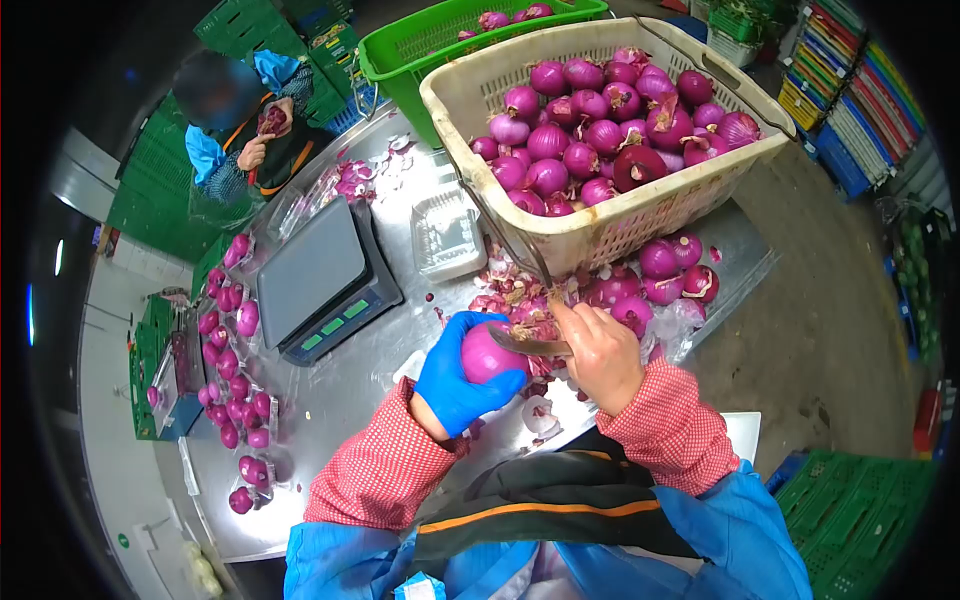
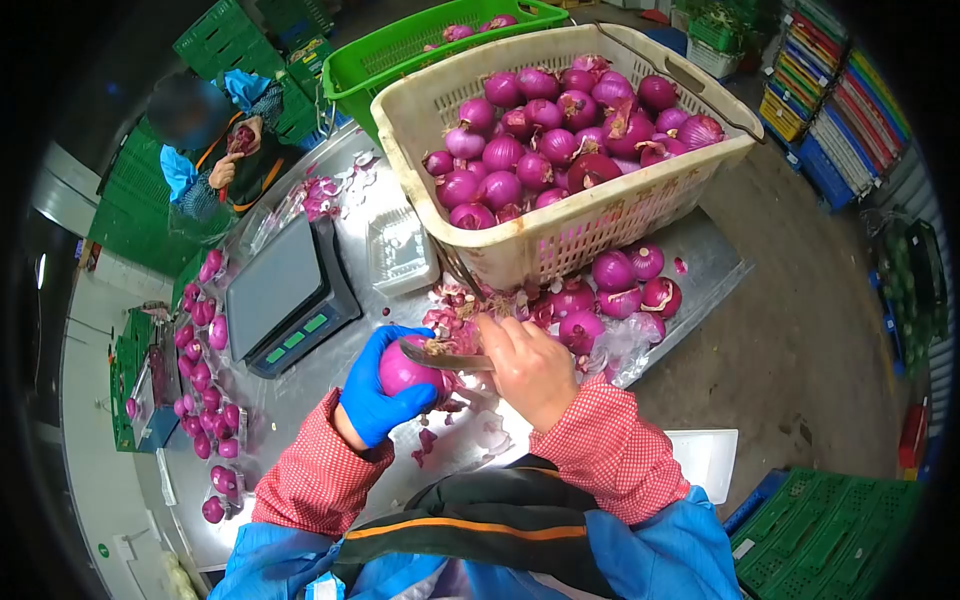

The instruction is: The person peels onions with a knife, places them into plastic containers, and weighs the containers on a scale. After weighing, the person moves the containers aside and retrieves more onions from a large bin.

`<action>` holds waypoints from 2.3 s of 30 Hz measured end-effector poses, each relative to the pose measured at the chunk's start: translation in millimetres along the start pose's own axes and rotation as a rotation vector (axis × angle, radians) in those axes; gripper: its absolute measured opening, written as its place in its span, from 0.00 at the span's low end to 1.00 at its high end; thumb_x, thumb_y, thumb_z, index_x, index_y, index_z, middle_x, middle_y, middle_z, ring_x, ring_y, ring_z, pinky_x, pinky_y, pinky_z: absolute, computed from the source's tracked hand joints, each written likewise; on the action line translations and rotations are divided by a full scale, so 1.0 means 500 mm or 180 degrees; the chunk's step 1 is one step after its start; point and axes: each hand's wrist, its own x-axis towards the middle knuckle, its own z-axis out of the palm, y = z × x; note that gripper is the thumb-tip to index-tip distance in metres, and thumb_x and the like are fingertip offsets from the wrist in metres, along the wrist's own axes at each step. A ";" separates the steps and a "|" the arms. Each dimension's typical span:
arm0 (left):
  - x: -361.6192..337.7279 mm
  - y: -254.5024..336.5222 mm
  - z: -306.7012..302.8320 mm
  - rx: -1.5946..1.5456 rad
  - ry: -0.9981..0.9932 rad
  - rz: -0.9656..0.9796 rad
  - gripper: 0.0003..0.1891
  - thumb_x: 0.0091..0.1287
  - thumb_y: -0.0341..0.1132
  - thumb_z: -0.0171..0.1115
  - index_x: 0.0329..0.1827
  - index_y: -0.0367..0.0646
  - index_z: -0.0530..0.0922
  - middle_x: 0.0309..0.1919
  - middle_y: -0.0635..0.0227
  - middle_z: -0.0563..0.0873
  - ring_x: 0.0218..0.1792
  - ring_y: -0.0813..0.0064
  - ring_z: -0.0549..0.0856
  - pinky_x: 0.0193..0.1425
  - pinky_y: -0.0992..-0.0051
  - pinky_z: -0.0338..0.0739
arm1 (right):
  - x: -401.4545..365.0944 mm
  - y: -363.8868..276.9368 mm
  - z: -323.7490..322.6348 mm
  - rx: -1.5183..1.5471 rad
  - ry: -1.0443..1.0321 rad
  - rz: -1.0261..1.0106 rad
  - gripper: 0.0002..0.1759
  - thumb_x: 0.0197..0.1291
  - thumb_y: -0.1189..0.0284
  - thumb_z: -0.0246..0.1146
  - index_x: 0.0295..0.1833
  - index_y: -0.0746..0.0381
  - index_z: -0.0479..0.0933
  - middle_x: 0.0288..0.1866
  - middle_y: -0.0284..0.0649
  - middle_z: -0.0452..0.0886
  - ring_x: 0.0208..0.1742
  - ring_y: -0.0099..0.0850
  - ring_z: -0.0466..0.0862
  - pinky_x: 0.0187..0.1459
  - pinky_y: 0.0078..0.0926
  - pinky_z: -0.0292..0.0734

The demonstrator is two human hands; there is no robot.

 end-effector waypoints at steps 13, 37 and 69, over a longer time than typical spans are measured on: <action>-0.009 -0.044 0.004 0.0703 0.0603 0.0405 0.44 0.45 0.38 0.82 0.64 0.36 0.65 0.53 0.56 0.79 0.52 0.67 0.83 0.59 0.68 0.79 | -0.021 -0.067 -0.023 0.0199 -0.0143 0.0313 0.16 0.55 0.75 0.62 0.51 0.62 0.78 0.35 0.38 0.78 0.36 0.35 0.83 0.36 0.32 0.80; 0.007 -0.076 0.017 0.0183 -0.0148 0.0426 0.44 0.46 0.35 0.80 0.67 0.37 0.66 0.61 0.58 0.76 0.60 0.67 0.78 0.67 0.67 0.72 | -0.019 -0.017 -0.022 0.2350 -0.0463 0.1376 0.20 0.62 0.67 0.67 0.56 0.64 0.76 0.45 0.47 0.83 0.43 0.45 0.86 0.45 0.39 0.80; -0.040 -0.133 0.037 -0.4155 -0.0577 -0.1366 0.43 0.64 0.57 0.62 0.75 0.40 0.60 0.59 0.52 0.79 0.54 0.52 0.84 0.51 0.62 0.86 | -0.045 -0.037 0.068 0.2479 -0.0406 0.1861 0.11 0.66 0.71 0.62 0.48 0.66 0.73 0.33 0.47 0.83 0.36 0.42 0.86 0.39 0.38 0.79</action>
